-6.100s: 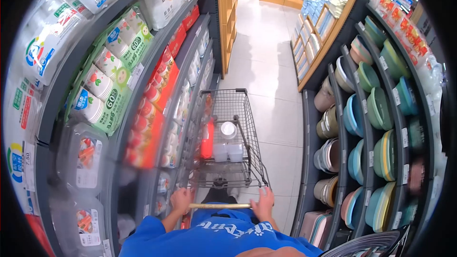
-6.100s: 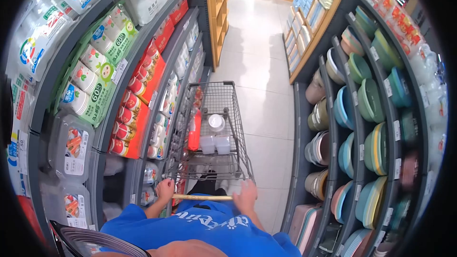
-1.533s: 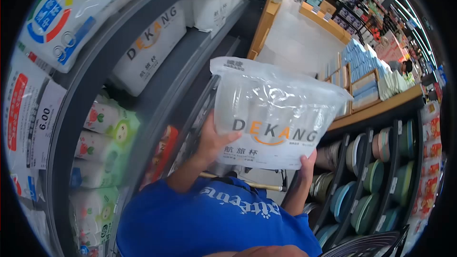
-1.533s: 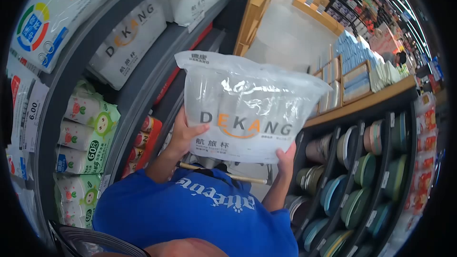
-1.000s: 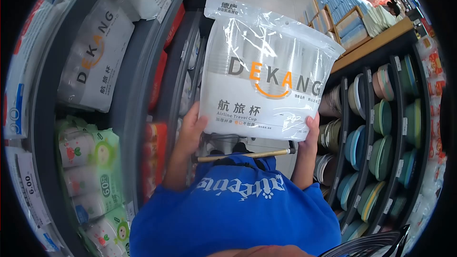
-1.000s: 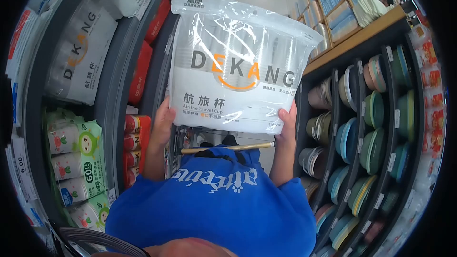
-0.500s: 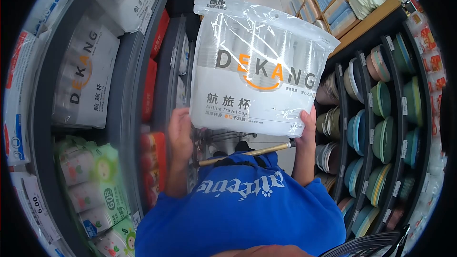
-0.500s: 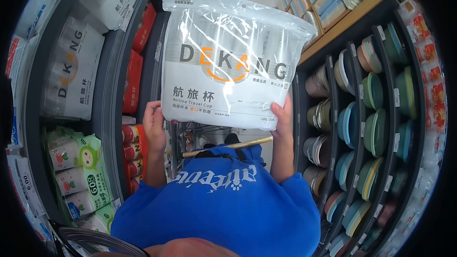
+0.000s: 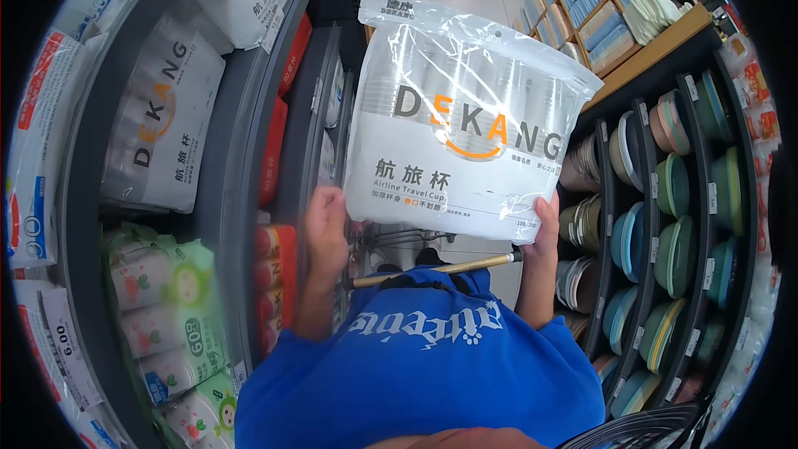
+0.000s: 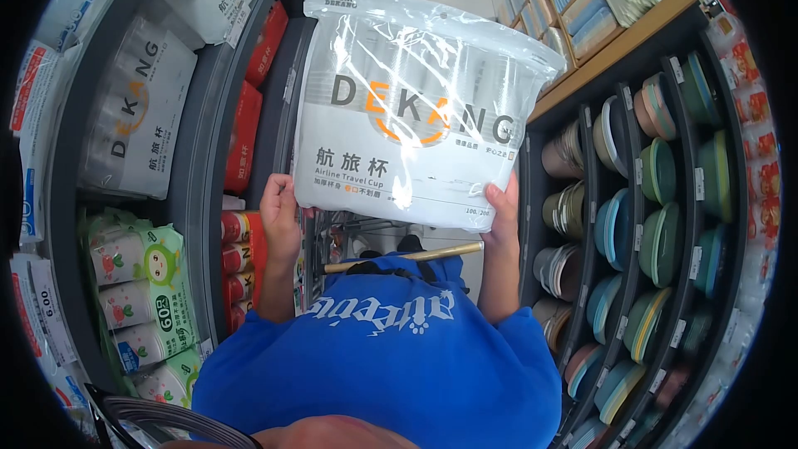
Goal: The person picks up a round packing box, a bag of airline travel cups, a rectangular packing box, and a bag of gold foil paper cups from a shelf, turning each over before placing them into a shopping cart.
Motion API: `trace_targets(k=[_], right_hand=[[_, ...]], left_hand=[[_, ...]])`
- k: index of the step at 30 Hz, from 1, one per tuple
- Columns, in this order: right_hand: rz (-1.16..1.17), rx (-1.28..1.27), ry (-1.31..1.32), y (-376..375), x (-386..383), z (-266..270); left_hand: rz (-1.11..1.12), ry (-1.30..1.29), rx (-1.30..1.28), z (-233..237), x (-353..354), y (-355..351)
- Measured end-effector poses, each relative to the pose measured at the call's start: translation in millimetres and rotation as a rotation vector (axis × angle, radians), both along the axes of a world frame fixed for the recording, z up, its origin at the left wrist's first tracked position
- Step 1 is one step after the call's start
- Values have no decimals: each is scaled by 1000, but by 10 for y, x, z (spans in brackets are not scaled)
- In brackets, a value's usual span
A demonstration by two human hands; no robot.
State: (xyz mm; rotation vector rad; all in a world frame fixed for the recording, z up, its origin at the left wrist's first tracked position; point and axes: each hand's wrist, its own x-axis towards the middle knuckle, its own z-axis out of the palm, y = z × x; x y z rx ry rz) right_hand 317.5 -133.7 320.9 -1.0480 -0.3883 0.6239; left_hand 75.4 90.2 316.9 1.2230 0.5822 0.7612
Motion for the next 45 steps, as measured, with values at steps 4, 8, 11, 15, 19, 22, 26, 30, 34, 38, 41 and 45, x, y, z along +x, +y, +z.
trace_targets(k=[4,8,11,15,19,22,26,30,34,38,41,45], right_hand=[[14,16,56,-17,9,-75],[21,20,40,-11,-1,-60],[-5,6,37,36,-36,-19],[-48,16,121,60,-79,-66],[-35,45,191,23,-64,-148],[-16,38,180,13,-72,-135],[5,37,133,32,-100,-104],[3,23,110,58,-161,-45],[90,25,242,93,-312,78],[243,12,289,246,-695,228],[241,-30,233,298,-864,379],[375,-6,20,239,-794,284]], left_hand=[[-100,-203,-328,-41,-54,56],[-69,-232,-324,-42,-52,49],[214,-77,128,-133,35,-84],[269,-17,408,-133,128,-274],[279,149,665,-242,115,-317],[299,191,814,-241,136,-310],[216,155,769,-240,176,-333],[390,250,1107,-320,175,-332],[539,467,1444,-336,216,-375],[639,277,1426,-393,337,-265],[562,279,1483,-416,226,-180],[534,190,1322,-357,247,-52]])
